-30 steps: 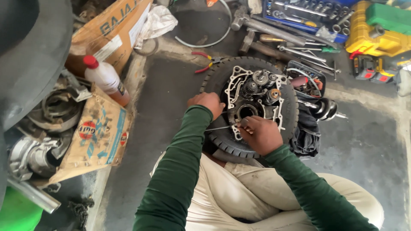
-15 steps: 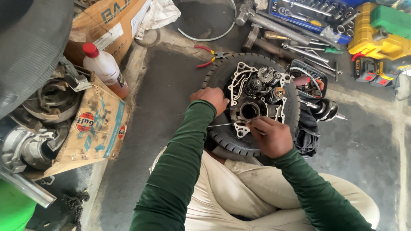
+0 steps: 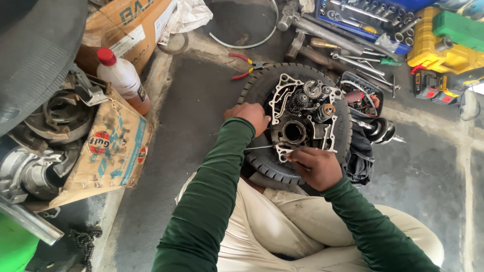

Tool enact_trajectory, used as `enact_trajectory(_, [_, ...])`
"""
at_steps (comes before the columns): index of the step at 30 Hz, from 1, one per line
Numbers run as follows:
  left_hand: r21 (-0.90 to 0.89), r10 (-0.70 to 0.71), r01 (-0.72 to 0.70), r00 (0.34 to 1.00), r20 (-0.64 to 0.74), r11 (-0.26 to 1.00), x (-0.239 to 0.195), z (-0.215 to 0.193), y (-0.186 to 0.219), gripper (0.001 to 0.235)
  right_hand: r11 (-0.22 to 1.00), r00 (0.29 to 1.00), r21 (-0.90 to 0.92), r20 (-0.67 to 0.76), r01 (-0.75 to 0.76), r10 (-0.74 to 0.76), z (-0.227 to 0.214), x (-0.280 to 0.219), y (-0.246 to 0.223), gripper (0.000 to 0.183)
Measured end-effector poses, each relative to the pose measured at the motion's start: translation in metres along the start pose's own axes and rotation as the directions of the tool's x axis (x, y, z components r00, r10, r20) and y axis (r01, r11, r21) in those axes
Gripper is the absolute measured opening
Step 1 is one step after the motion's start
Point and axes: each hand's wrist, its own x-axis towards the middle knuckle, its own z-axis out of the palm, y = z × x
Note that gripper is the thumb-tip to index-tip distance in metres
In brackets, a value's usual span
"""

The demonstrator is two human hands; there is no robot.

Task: The person sits on the workshop floor with a motorcycle crankcase resting on a tire and works around its gasket surface using a long thin pick, scraping and probing the sealing area. They then wipe a crankshaft with a black cloth, fit it into the crankcase, and press and turn it to seat it in place.

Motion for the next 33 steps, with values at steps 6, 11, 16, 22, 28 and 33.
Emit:
enact_trajectory(6, [-0.002, 0.010, -0.010, 1.000, -0.015, 1.000, 0.000, 0.002, -0.001, 0.036, 0.992, 0.993, -0.076, -0.059, 0.097, -0.101, 0.012, -0.012, -0.002, 0.027])
enact_trajectory(11, [0.003, -0.012, 0.012, 0.999, 0.031, 1.000, -0.001, 0.000, 0.002, 0.035, 0.945, 0.948, -0.227, -0.159, 0.236, -0.275, 0.017, -0.014, -0.005, 0.027])
enact_trajectory(16, [-0.011, -0.004, 0.005, 1.000, 0.026, 1.000, -0.001, -0.001, 0.001, 0.034, 0.979, 0.973, -0.163, -0.173, 0.123, -0.151, 0.025, -0.020, 0.003, 0.021])
enact_trajectory(22, [0.019, 0.010, -0.010, 1.000, 0.005, 1.000, -0.002, 0.001, 0.001, 0.036, 0.990, 0.985, -0.067, -0.107, 0.126, -0.133, 0.015, -0.015, 0.003, 0.024])
enact_trajectory(28, [-0.017, 0.006, -0.006, 1.000, 0.013, 1.000, 0.000, 0.000, 0.000, 0.033, 0.999, 0.998, -0.013, -0.033, 0.049, -0.049, 0.018, -0.017, 0.007, 0.024])
enact_trajectory(33, [-0.021, -0.006, 0.007, 1.000, 0.028, 1.000, 0.000, 0.000, 0.001, 0.033, 0.992, 0.992, -0.066, -0.050, 0.110, -0.113, 0.021, -0.022, 0.010, 0.026])
